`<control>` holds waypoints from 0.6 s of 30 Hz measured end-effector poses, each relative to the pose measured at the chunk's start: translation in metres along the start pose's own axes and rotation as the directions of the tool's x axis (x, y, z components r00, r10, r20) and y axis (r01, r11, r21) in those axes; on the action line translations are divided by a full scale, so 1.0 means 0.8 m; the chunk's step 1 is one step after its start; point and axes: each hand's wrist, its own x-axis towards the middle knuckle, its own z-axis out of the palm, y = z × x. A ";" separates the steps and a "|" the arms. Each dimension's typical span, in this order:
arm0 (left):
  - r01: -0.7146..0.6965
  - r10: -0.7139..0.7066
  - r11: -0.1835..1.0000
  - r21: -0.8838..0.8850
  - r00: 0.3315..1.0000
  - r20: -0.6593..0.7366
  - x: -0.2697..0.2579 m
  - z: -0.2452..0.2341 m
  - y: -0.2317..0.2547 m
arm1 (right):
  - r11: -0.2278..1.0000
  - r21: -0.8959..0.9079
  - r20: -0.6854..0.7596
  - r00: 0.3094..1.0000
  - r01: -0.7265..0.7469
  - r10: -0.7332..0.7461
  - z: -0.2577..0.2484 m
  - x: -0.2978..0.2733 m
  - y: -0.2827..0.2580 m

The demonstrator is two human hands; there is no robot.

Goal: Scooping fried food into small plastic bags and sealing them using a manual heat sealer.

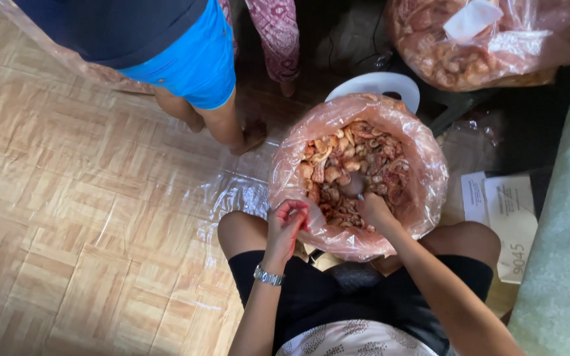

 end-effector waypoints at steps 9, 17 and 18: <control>-0.040 0.043 0.996 0.074 0.998 -0.038 0.005 0.008 0.007 | 0.972 0.230 -0.072 0.997 0.042 -0.026 0.048 0.014 0.004; -0.062 0.066 0.993 0.099 0.997 -0.038 0.006 0.018 -0.001 | 0.949 0.311 -0.111 0.994 0.043 -0.009 0.036 0.006 -0.040; -0.065 0.068 0.991 0.118 0.997 -0.022 0.007 0.019 -0.001 | 0.954 0.296 -0.119 0.993 0.055 -0.020 0.041 0.006 -0.044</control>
